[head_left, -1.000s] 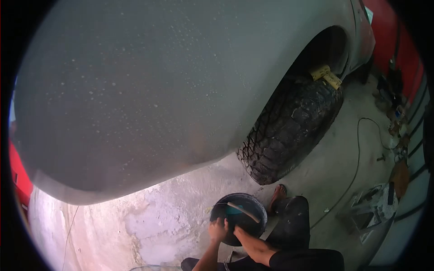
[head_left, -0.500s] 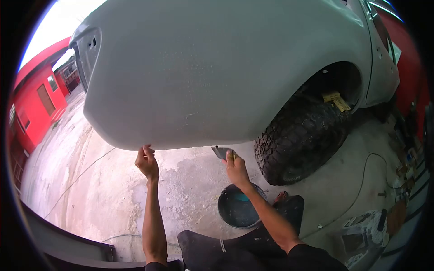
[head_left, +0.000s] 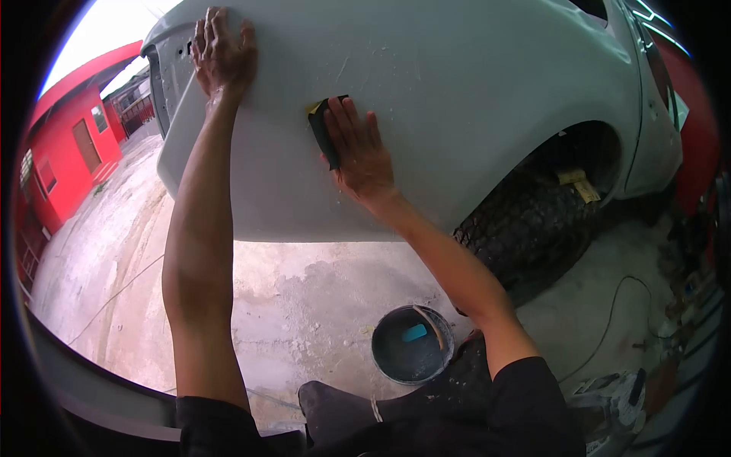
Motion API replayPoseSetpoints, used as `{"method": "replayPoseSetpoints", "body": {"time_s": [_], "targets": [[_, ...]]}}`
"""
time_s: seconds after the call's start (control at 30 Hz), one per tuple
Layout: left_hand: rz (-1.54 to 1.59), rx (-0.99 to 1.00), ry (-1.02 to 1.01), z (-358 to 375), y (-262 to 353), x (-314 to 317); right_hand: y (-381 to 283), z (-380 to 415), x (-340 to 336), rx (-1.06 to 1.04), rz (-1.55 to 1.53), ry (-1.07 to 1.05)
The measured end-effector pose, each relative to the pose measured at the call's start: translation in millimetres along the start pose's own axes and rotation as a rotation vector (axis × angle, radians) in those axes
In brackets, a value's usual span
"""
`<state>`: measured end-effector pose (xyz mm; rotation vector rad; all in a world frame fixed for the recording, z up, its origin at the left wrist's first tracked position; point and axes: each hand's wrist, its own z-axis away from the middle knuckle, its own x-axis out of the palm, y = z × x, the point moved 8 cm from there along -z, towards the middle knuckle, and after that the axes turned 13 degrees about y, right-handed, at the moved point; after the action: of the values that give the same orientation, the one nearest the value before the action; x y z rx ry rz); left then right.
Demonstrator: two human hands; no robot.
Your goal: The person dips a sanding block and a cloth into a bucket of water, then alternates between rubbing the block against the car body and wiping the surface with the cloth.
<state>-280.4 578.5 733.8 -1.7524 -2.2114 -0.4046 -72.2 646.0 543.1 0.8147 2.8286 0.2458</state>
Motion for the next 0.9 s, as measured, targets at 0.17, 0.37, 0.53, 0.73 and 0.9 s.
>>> {"method": "replayPoseSetpoints", "body": {"time_s": [0.17, 0.37, 0.53, 0.73, 0.9], "targets": [[-0.070, -0.003, -0.085, 2, 2, -6, 126, -89, -26, 0.143, 0.635, 0.302], [0.031, 0.009, -0.001, 4, 2, -2, 85, -60, -39, 0.142, 0.311, 0.140], [0.100, 0.005, 0.034, 6, -11, 8, 150, -49, -75, 0.352, 0.293, 0.299], [0.120, 0.058, -0.008, 6, -18, 15, 120, 9, -52, 0.010, 0.183, -0.009], [0.078, 0.074, 0.022, 12, -20, 10, 257, -13, -115, 0.686, 0.478, 0.282]]}}
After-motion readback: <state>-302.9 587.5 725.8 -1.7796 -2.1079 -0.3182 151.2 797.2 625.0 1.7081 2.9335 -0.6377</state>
